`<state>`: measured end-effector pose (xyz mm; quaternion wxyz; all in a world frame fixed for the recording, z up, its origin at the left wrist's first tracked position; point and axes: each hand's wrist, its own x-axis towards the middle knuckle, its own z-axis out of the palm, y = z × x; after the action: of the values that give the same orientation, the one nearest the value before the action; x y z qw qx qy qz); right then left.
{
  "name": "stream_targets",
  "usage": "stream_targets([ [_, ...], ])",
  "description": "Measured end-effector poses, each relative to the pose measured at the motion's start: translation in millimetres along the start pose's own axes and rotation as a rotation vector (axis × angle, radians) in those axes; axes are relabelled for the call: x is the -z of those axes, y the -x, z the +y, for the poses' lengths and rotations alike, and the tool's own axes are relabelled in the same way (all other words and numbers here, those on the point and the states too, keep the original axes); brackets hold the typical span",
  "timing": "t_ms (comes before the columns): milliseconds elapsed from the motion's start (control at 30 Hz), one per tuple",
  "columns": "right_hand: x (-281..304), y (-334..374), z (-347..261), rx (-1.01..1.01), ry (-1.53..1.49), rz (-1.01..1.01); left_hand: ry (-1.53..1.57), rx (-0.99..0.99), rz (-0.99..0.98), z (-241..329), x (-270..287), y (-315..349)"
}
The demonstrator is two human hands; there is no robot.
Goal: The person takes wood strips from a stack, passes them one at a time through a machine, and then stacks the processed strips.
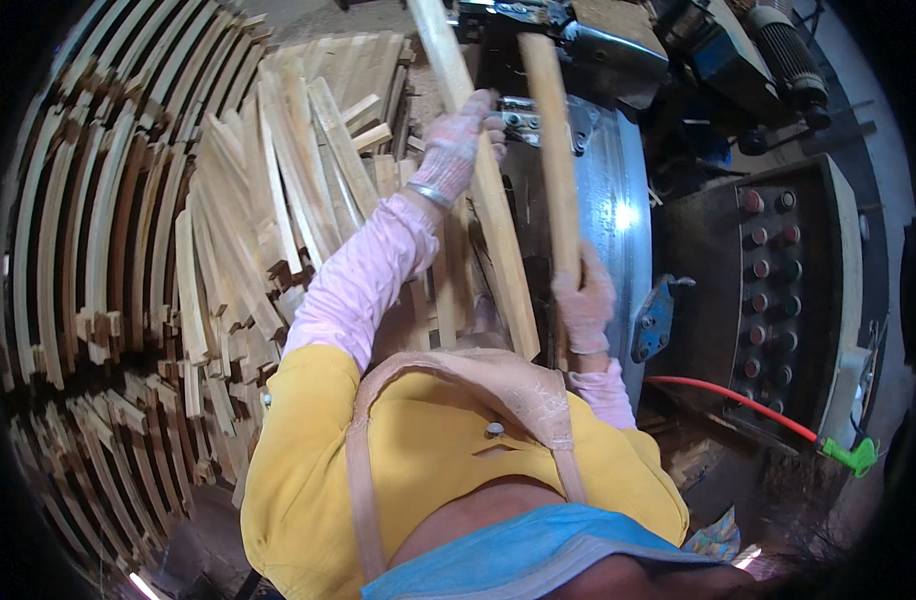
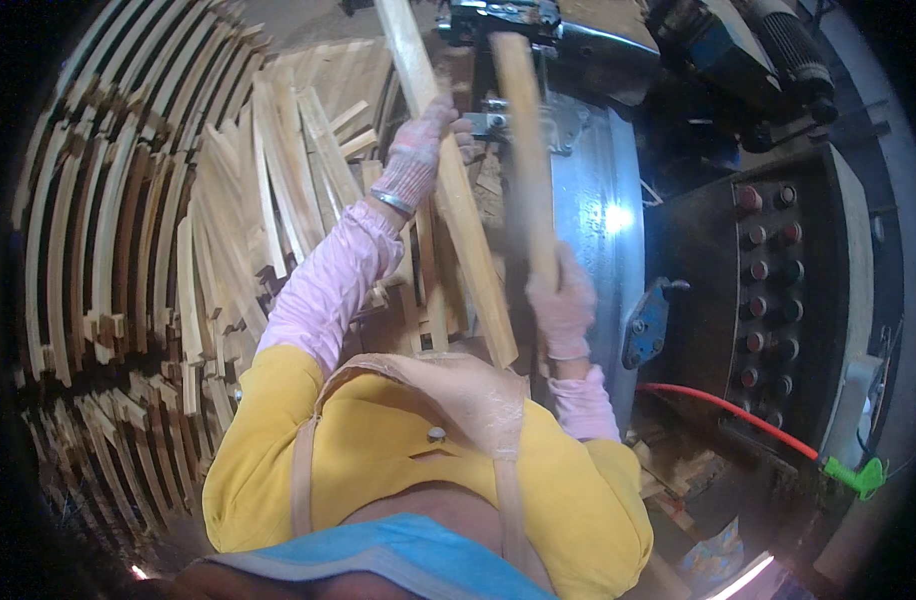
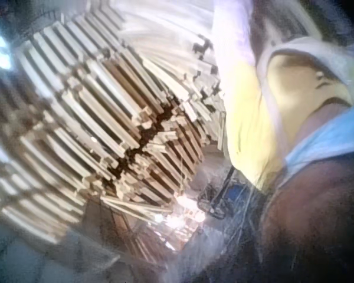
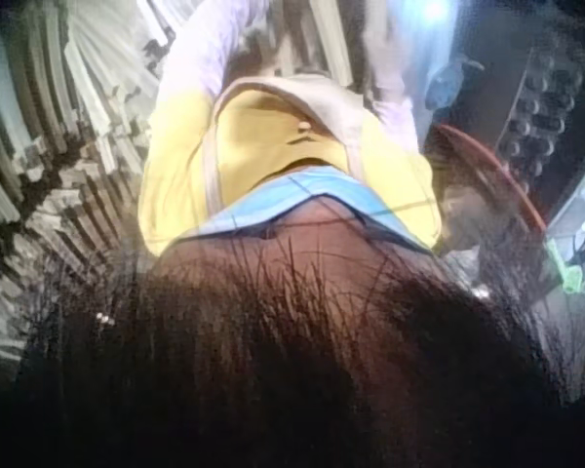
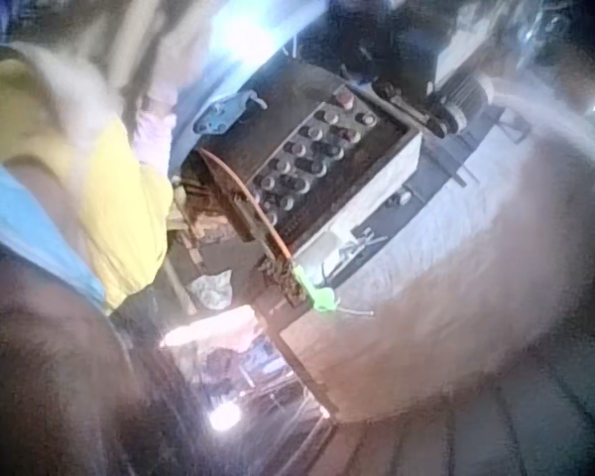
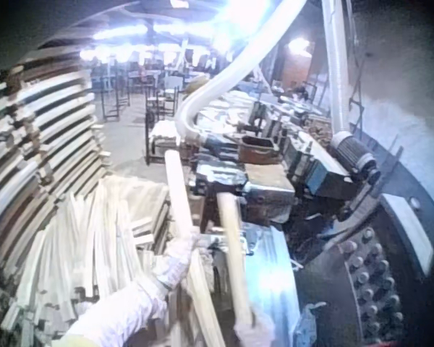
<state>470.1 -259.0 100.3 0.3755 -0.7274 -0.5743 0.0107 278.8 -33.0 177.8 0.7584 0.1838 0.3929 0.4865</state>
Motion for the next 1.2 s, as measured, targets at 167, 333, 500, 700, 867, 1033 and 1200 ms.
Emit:
stream_targets([
  [167,37.0,38.2,100.5,-0.155,0.532,-0.183,-0.037,0.002,0.164,-26.2,97.1,-30.3],
  [333,-23.7,-48.8,122.4,0.015,0.684,-0.128,-0.065,-0.062,0.274,3.5,163.7,-5.8],
  [500,-90.2,-162.3,150.0,0.073,0.567,-0.073,-0.082,-0.185,0.4,36.4,175.6,18.2],
  [700,-122.0,-121.9,-15.1,0.295,-0.353,-0.425,-0.087,-0.327,0.265,47.9,131.4,30.3],
  [867,-75.5,-60.4,-83.3,-0.404,-0.83,-1.042,-0.448,-0.554,0.016,-17.9,114.4,-6.6],
  [1033,25.1,-28.9,-7.0,-0.607,-0.434,-0.521,-1.675,-0.331,0.513,-52.2,148.8,-1.3],
  [1200,58.6,57.3,93.1,0.101,0.652,-0.214,-2.021,0.07,0.709,-51.0,195.8,-21.2],
])
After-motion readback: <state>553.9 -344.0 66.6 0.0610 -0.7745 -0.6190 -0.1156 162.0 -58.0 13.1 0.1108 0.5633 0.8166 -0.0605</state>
